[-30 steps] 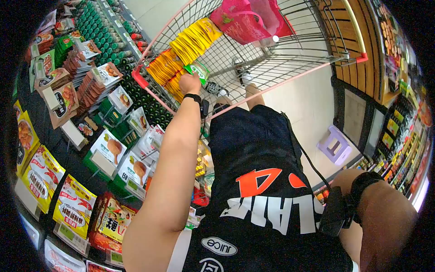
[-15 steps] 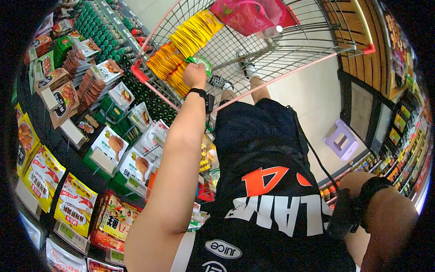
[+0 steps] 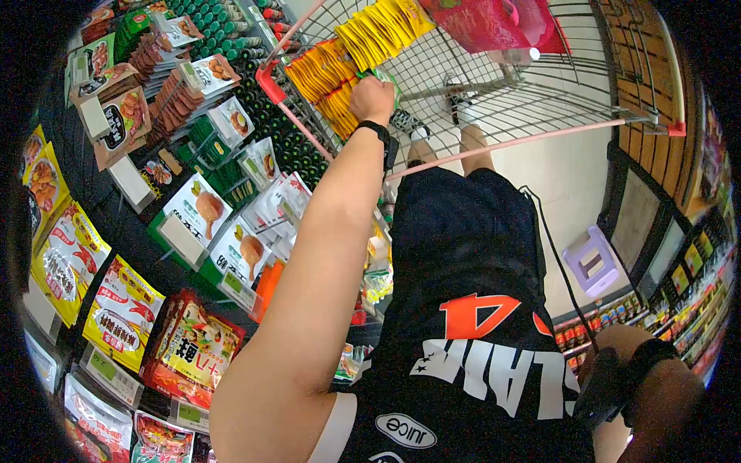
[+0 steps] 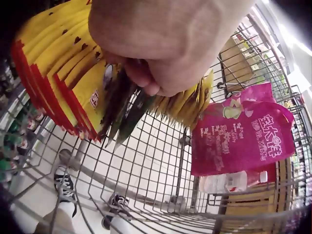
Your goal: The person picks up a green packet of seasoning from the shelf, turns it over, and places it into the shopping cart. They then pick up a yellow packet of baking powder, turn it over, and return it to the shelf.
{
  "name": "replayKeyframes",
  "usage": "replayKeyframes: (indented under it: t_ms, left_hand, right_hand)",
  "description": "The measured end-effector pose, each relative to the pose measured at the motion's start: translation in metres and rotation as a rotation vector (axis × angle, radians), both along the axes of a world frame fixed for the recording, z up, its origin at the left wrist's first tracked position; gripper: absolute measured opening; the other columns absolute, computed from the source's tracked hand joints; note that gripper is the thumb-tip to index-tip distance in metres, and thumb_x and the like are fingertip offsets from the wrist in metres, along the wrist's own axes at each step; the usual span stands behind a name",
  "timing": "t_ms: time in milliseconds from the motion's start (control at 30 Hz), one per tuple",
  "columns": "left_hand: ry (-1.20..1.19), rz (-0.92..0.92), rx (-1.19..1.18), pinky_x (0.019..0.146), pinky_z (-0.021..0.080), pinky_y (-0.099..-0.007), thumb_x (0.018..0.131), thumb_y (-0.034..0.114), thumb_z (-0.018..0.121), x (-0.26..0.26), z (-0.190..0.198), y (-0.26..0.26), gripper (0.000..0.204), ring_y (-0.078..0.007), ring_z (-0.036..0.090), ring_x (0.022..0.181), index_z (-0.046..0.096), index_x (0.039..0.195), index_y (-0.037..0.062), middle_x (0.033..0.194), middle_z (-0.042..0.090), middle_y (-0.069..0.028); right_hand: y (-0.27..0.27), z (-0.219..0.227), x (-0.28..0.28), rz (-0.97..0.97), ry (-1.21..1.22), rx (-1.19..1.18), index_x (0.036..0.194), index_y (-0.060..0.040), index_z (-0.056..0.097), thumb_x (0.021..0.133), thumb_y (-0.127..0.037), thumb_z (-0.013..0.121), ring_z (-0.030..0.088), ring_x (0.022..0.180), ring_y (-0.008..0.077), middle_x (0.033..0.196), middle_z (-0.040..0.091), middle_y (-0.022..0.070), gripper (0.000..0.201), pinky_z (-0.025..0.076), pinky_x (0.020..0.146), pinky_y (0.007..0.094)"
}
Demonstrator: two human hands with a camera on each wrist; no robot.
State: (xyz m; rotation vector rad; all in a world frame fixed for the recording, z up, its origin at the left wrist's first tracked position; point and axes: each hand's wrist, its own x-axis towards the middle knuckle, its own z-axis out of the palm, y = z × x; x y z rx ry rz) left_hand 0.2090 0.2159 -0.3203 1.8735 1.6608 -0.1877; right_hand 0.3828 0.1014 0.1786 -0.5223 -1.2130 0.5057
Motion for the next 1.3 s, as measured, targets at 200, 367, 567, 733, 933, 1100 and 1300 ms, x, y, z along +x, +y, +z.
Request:
replayKeyframes:
  t_ms: [200, 367, 567, 733, 933, 1100, 1300]
  left_hand:
    - [0.029, -0.030, -0.021, 0.072, 0.053, -0.0492, 0.077, 0.031, 0.070, 0.001, -0.008, 0.001, 0.023, -0.0376, 0.068, 0.082, 0.073, 0.080, 0.0088, 0.084, 0.071, -0.0167]
    - [0.008, -0.039, 0.030, 0.075, 0.052, -0.0502, 0.079, 0.031, 0.070, 0.006, -0.010, -0.005, 0.024, -0.0383, 0.068, 0.082, 0.073, 0.077, 0.0080, 0.082, 0.071, -0.0147]
    - [0.045, -0.027, -0.011, 0.074, 0.054, -0.0499, 0.080, 0.029, 0.069, 0.004, 0.006, -0.002, 0.025, -0.0382, 0.069, 0.083, 0.074, 0.082, 0.0046, 0.087, 0.071, -0.0197]
    - [0.121, -0.047, -0.005, 0.074, 0.055, -0.0494, 0.082, 0.030, 0.068, 0.002, 0.005, 0.004, 0.025, -0.0389, 0.069, 0.084, 0.074, 0.083, 0.0050, 0.088, 0.071, -0.0195]
    - [0.106, -0.055, -0.049, 0.079, 0.054, -0.0505, 0.084, 0.032, 0.067, 0.003, 0.004, 0.003, 0.030, -0.0385, 0.068, 0.090, 0.074, 0.088, 0.0038, 0.094, 0.071, -0.0202]
    - [0.161, -0.055, -0.061, 0.078, 0.054, -0.0518, 0.086, 0.037, 0.067, 0.005, -0.005, 0.006, 0.034, -0.0374, 0.068, 0.092, 0.074, 0.091, 0.0039, 0.096, 0.071, -0.0182]
    - [0.120, -0.178, 0.021, 0.068, 0.052, -0.0504, 0.084, 0.040, 0.070, 0.007, 0.020, 0.005, 0.035, -0.0376, 0.067, 0.077, 0.070, 0.082, 0.0045, 0.077, 0.069, -0.0170]
  right_hand:
    - [-0.021, 0.006, 0.022, -0.025, -0.221, -0.027, 0.089, 0.0025, 0.053, 0.088, 0.002, 0.056, 0.053, 0.076, 0.0082, 0.084, 0.056, 0.0031, 0.003, 0.053, 0.089, 0.0258]
    - [-0.023, 0.019, 0.015, -0.051, -0.049, -0.150, 0.052, -0.0116, 0.036, 0.069, 0.018, 0.058, 0.033, 0.042, 0.0053, 0.048, 0.031, -0.0067, 0.041, 0.054, 0.093, 0.0347]
    - [-0.028, 0.019, 0.019, -0.052, 0.027, -0.177, 0.054, -0.0109, 0.035, 0.069, 0.021, 0.058, 0.036, 0.046, 0.0068, 0.051, 0.033, -0.0056, 0.042, 0.052, 0.079, 0.0286]
    - [-0.018, 0.015, 0.022, -0.022, 0.131, -0.266, 0.055, -0.0083, 0.039, 0.073, 0.020, 0.056, 0.040, 0.048, 0.0102, 0.053, 0.036, -0.0027, 0.038, 0.050, 0.067, 0.0266]
    - [-0.028, 0.005, 0.035, 0.088, 0.185, -0.244, 0.062, -0.0047, 0.051, 0.081, 0.006, 0.057, 0.051, 0.051, 0.0156, 0.057, 0.047, 0.0045, 0.023, 0.054, 0.067, 0.0303]
    - [-0.068, -0.021, 0.068, 0.364, 0.420, -0.150, 0.068, -0.0017, 0.062, 0.088, -0.005, 0.057, 0.059, 0.054, 0.0201, 0.060, 0.056, 0.0104, 0.021, 0.056, 0.067, 0.0333]
    - [-0.049, -0.136, 0.070, -0.212, -0.188, -1.253, 0.082, 0.0011, 0.057, 0.092, -0.019, 0.060, 0.049, 0.064, 0.0122, 0.075, 0.056, 0.0052, 0.023, 0.041, 0.059, 0.0274]
